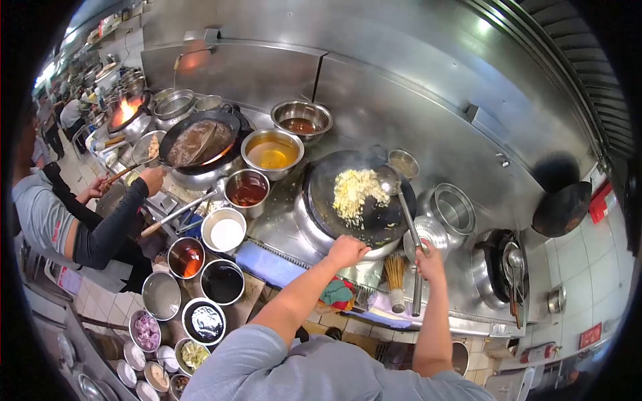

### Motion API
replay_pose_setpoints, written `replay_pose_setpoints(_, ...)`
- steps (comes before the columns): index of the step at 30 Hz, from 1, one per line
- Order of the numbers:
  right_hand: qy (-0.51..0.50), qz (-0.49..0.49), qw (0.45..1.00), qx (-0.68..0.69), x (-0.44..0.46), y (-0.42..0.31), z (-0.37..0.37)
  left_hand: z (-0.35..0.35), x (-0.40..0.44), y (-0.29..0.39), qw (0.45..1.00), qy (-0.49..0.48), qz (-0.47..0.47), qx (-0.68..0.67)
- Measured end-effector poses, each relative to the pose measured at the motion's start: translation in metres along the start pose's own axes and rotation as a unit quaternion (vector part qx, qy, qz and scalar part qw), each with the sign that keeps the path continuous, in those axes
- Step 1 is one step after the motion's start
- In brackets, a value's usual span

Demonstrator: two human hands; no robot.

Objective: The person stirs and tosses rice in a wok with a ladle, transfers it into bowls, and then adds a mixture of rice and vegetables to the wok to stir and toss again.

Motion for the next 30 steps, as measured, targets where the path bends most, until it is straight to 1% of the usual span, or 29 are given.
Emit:
replay_pose_setpoints(1, 0.102, -0.158, 0.975, -0.117, 0.018, 0.028, 0.024, 0.004, -0.001, -0.002, 1.000, 0.024, 0.003, 0.004)
replay_pose_setpoints(2, 0.202, -0.305, 0.902, -0.228, 0.046, 0.068, 0.057, 0.001, 0.000, -0.002, 1.000, 0.027, 0.004, 0.007)
replay_pose_setpoints(3, 0.302, -0.369, 0.824, -0.308, 0.061, 0.081, 0.087, 0.000, -0.003, 0.000, 0.998, 0.056, -0.002, 0.010)
replay_pose_setpoints(4, 0.102, -0.227, 0.962, -0.110, 0.045, 0.057, 0.095, 0.002, -0.008, 0.004, 0.996, 0.083, -0.010, 0.009)
replay_pose_setpoints(5, -0.016, -0.001, 0.998, 0.053, 0.022, 0.028, 0.103, 0.003, -0.010, 0.007, 0.995, 0.090, -0.034, 0.026)
replay_pose_setpoints(6, -0.016, -0.001, 0.998, 0.052, 0.012, -0.002, 0.082, 0.000, -0.009, 0.010, 0.995, 0.090, -0.035, 0.025)
replay_pose_setpoints(7, -0.044, -0.030, 0.998, 0.017, 0.009, -0.021, 0.063, -0.004, -0.008, 0.012, 0.993, 0.081, -0.077, 0.031)
replay_pose_setpoints(8, -0.073, -0.053, 0.996, -0.019, 0.007, -0.020, 0.048, -0.003, -0.013, 0.015, 0.990, 0.067, -0.122, 0.033)
replay_pose_setpoints(9, -0.014, -0.244, 0.959, -0.145, 0.024, 0.006, 0.042, 0.000, -0.011, 0.012, 0.989, 0.032, -0.143, 0.036)
replay_pose_setpoints(10, -0.016, -0.249, 0.957, -0.147, 0.020, 0.012, 0.036, -0.001, -0.009, 0.010, 0.988, 0.036, -0.145, 0.037)
replay_pose_setpoints(12, 0.026, -0.381, 0.909, -0.168, -0.003, 0.014, 0.024, 0.000, -0.012, 0.010, 0.989, 0.026, -0.147, 0.019)
replay_pose_setpoints(13, 0.021, -0.381, 0.909, -0.169, -0.019, 0.010, 0.025, -0.001, -0.013, 0.010, 0.988, 0.026, -0.151, 0.018)
replay_pose_setpoints(14, -0.076, -0.162, 0.974, 0.142, -0.035, 0.006, 0.033, -0.002, -0.013, 0.011, 0.988, 0.019, -0.150, 0.019)
replay_pose_setpoints(15, -0.158, 0.083, 0.885, 0.429, -0.046, 0.005, 0.042, -0.002, -0.012, 0.011, 0.989, 0.013, -0.148, 0.019)
replay_pose_setpoints(16, -0.157, 0.085, 0.885, 0.429, -0.033, 0.021, 0.056, -0.003, -0.012, 0.011, 0.989, 0.010, -0.148, 0.017)
replay_pose_setpoints(17, -0.206, 0.129, 0.811, 0.532, -0.007, 0.045, 0.078, -0.005, -0.012, 0.009, 0.989, 0.012, -0.146, 0.004)
replay_pose_setpoints(18, -0.249, 0.170, 0.721, 0.624, 0.003, 0.061, 0.090, -0.005, -0.012, 0.008, 0.989, 0.012, -0.145, -0.011)
replay_pose_setpoints(19, -0.211, 0.122, 0.813, 0.528, 0.008, 0.049, 0.090, -0.005, -0.012, 0.007, 0.989, 0.008, -0.148, -0.016)
replay_pose_setpoints(20, -0.170, 0.071, 0.888, 0.420, 0.017, 0.020, 0.088, -0.008, -0.009, 0.004, 0.989, 0.007, -0.145, -0.010)
replay_pose_setpoints(21, -0.117, 0.028, 0.949, 0.291, 0.018, 0.002, 0.084, -0.006, -0.011, 0.003, 0.990, 0.002, -0.141, -0.005)
replay_pose_setpoints(22, -0.095, -0.023, 0.988, 0.120, 0.009, -0.017, 0.071, -0.005, -0.012, 0.004, 0.991, -0.002, -0.134, 0.002)
replay_pose_setpoints(24, -0.107, -0.089, 0.985, 0.101, -0.024, -0.014, 0.050, -0.006, -0.010, 0.003, 0.991, 0.005, -0.136, -0.001)
replay_pose_setpoints(25, -0.108, -0.093, 0.985, 0.100, -0.045, -0.004, 0.045, -0.004, -0.011, 0.003, 0.991, 0.004, -0.137, -0.005)
replay_pose_setpoints(26, -0.161, 0.000, 0.945, 0.285, -0.067, 0.012, 0.043, -0.004, -0.012, 0.003, 0.990, 0.004, -0.138, -0.009)
replay_pose_setpoints(27, -0.208, 0.094, 0.861, 0.455, -0.075, 0.018, 0.043, -0.006, -0.012, 0.004, 0.991, 0.004, -0.135, 0.005)
replay_pose_setpoints(28, -0.209, 0.096, 0.860, 0.455, -0.059, 0.031, 0.053, -0.006, -0.013, 0.003, 0.991, 0.002, -0.137, 0.005)
replay_pose_setpoints(29, -0.205, 0.139, 0.838, 0.487, -0.034, 0.056, 0.071, -0.006, -0.015, 0.003, 0.991, -0.003, -0.135, 0.009)
replay_pose_setpoints(30, -0.200, 0.174, 0.814, 0.517, -0.015, 0.065, 0.078, -0.005, -0.012, 0.003, 0.991, -0.003, -0.130, 0.014)
Point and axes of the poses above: each hand's wrist, its own x-axis towards the middle knuckle, its own z-axis out of the palm, y = z × x, the point moved 1 cm from there along x, towards the middle knuckle, and after that the axes turned 5 degrees about -z, right-handed, at the moved point
